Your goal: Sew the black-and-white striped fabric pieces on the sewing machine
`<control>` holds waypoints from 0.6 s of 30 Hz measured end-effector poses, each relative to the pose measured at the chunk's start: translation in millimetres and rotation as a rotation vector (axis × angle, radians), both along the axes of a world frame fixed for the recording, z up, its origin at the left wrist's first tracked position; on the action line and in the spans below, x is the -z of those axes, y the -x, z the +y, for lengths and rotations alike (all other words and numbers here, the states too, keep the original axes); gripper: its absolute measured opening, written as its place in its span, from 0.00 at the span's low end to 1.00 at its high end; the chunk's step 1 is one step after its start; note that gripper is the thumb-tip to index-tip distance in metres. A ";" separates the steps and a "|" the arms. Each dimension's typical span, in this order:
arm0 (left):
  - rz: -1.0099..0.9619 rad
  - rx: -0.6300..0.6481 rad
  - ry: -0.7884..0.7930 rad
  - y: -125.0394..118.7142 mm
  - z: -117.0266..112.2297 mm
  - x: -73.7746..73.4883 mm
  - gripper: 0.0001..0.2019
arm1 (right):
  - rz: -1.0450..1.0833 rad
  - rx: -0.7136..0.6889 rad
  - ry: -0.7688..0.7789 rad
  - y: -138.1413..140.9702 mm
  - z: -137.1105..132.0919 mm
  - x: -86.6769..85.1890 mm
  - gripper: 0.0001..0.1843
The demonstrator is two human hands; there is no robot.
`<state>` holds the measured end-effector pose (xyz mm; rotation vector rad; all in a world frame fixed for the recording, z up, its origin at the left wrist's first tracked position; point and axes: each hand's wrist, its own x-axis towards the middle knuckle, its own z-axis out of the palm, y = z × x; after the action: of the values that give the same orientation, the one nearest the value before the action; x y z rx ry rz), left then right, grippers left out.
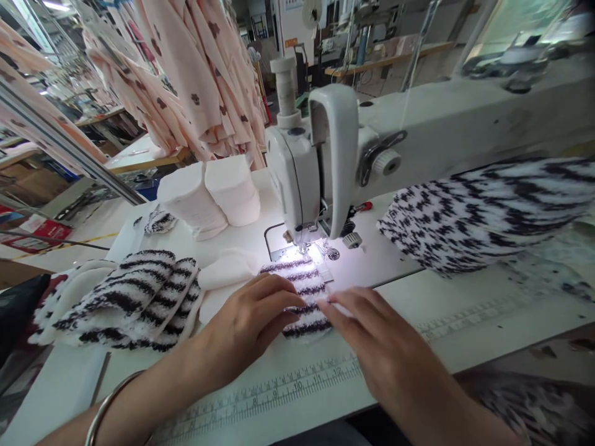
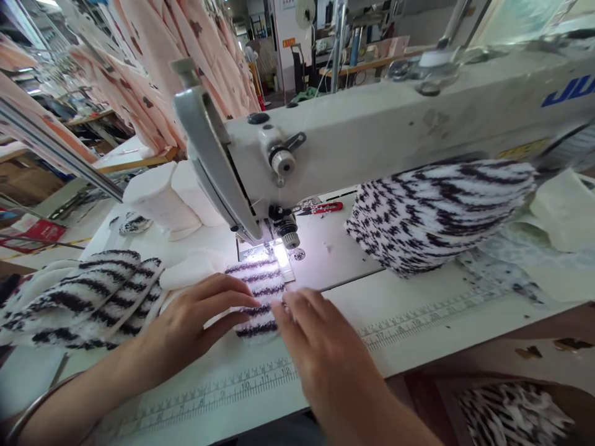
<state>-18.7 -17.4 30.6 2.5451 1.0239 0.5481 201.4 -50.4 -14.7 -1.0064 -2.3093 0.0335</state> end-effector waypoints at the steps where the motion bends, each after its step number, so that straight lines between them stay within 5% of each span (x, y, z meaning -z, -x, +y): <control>1: 0.001 0.020 -0.019 -0.5 0.4 -0.2 0.10 | -0.051 0.031 -0.045 2.7 -9.4 1.1 0.24; 7: 0.103 0.156 -0.101 -1.2 5.2 5.8 0.14 | -0.239 0.242 -0.069 17.6 -38.8 12.2 0.27; 18: 0.132 0.087 -0.085 7.8 30.5 8.6 0.15 | -0.181 0.304 -0.045 36.0 -11.0 9.3 0.24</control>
<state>-26.5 13.2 22.0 2.7176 0.9463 0.4130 165.4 -61.4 -24.0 -1.3749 -2.2770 -0.2402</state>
